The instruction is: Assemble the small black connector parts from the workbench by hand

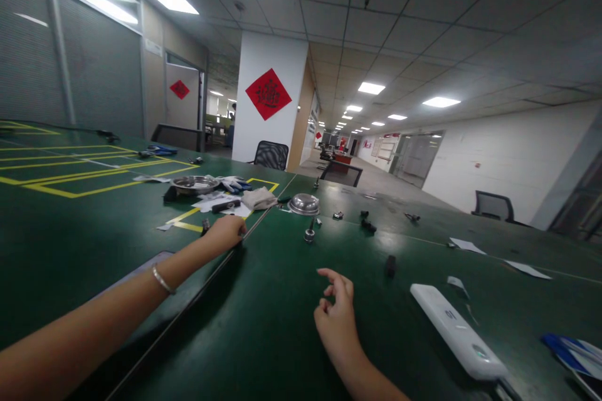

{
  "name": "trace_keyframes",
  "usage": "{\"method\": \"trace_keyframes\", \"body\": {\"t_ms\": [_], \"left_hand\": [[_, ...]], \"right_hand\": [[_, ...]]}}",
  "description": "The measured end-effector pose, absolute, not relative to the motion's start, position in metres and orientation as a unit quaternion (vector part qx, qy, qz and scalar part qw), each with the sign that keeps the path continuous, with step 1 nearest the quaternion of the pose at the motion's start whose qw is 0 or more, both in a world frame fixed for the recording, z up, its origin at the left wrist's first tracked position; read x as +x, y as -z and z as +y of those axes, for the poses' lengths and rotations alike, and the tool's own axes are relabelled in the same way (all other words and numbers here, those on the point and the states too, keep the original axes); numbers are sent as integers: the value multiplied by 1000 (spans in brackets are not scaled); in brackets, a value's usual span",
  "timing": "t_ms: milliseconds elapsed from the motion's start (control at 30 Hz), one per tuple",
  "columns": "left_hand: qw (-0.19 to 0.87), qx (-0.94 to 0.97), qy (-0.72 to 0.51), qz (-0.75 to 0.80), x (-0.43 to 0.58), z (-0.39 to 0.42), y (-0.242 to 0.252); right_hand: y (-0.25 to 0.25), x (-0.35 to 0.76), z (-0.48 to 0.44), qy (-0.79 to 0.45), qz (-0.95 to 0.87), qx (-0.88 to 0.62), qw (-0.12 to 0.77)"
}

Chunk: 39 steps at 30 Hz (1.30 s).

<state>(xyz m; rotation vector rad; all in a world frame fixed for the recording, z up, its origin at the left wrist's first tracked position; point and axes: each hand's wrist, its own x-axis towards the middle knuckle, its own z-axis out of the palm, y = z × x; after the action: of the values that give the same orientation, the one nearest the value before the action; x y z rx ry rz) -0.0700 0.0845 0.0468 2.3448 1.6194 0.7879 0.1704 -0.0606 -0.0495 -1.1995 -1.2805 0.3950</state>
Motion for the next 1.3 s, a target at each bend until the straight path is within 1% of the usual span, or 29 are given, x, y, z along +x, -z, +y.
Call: {"method": "trace_keyframes", "body": {"t_ms": [100,167,267,300,333,367,400,467,500,567,633,767,900,1067,1233,1300], "left_hand": [[53,784,-236,572,-79,90,-53],[23,786,-235,572,-79,86,-57],[-37,797,-273,537,-65,62,-61],[-58,802,-302,513,-56,49,-60],[-55,813,-324,482,-45,33,-58],[-21,820,-339,460,-33,15,-55],[43,830,-342,438,-21,-5,-50],[174,861,-288,381,0,-45,-39],[220,869,-276,347,8,-63,-34],[278,867,-286,299,17,-93,-27],[322,850,-306,284,16,-111,-25],[402,820,-304,270,0,-115,-29],[451,801,-294,261,-11,-108,-33],[454,806,-301,232,-12,-105,-34],[471,803,-270,244,-14,-104,-40],[480,800,-259,249,-16,-104,-45]], "right_hand": [[51,170,-59,-178,-555,-516,628],[49,171,-57,-207,-546,-511,631],[31,172,-56,-314,-493,-496,642],[21,173,-58,-353,-456,-483,659],[10,173,-62,-394,-425,-454,677],[-2,172,-67,-431,-401,-415,694],[-13,171,-73,-470,-381,-376,702],[-29,168,-87,-519,-367,-316,705],[-33,165,-93,-535,-369,-298,699],[-35,157,-104,-557,-362,-282,692],[-32,147,-112,-582,-338,-273,687],[-29,132,-117,-616,-304,-251,682],[-29,130,-118,-604,-338,-257,675],[-23,132,-119,-563,-418,-288,652],[-18,130,-119,-565,-415,-243,670],[-14,129,-118,-545,-433,-225,682]]}}
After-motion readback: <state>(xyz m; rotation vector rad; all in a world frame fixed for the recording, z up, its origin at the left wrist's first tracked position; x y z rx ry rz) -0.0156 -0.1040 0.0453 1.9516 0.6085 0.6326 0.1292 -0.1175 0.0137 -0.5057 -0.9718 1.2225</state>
